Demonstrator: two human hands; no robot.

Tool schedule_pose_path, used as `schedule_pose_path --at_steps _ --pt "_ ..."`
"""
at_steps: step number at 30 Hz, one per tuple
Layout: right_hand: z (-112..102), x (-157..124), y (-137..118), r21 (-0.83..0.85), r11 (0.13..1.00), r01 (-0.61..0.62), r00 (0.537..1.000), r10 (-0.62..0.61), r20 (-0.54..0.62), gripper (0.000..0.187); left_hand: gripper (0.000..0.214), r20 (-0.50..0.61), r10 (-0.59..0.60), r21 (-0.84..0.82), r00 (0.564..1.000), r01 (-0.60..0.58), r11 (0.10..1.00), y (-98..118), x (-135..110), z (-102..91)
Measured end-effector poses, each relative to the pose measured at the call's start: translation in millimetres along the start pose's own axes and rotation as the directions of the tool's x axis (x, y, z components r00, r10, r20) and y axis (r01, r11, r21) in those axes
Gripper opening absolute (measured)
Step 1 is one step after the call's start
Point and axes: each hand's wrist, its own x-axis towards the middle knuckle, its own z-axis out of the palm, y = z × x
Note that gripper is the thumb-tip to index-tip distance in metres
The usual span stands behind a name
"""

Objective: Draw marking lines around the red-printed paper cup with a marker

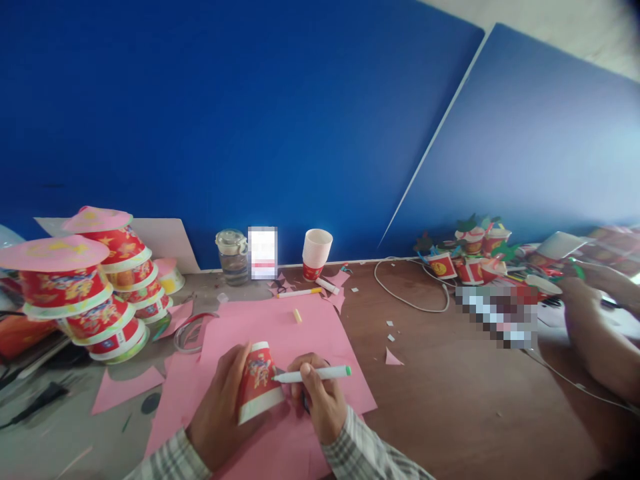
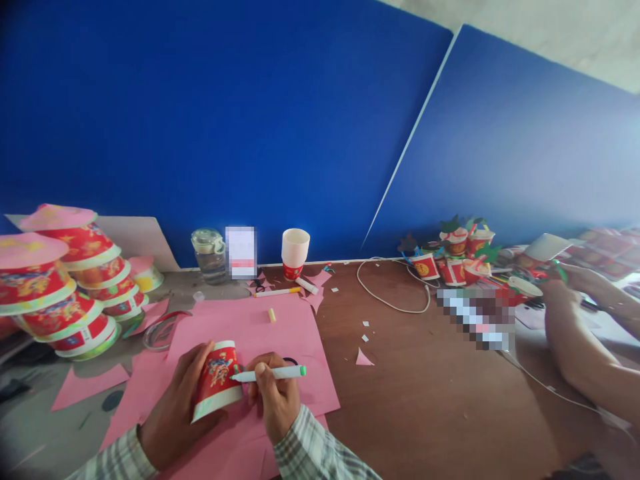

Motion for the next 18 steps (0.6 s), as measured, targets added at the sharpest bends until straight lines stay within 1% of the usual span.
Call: schedule_pose_path --at_steps 6,12,18 --pt "-1.2 -3.5 -4.2 -0.032 0.998 0.047 0.999 -0.047 0.021 0.033 0.095 0.022 -0.015 -0.004 1.000 0.015 1.000 1.1 1.6 -0.3" --pt "2.0 -12.0 -14.4 -0.121 0.989 0.085 0.994 -0.075 0.082 0.032 0.096 0.016 -0.014 -0.004 1.000 0.014 1.000 -0.2 0.7 0.2" --pt "5.9 -14.4 -21.7 -0.158 0.979 0.126 0.984 -0.103 0.148 0.027 0.102 0.055 -0.007 0.010 0.998 0.006 1.000 -4.4 -2.2 0.9"
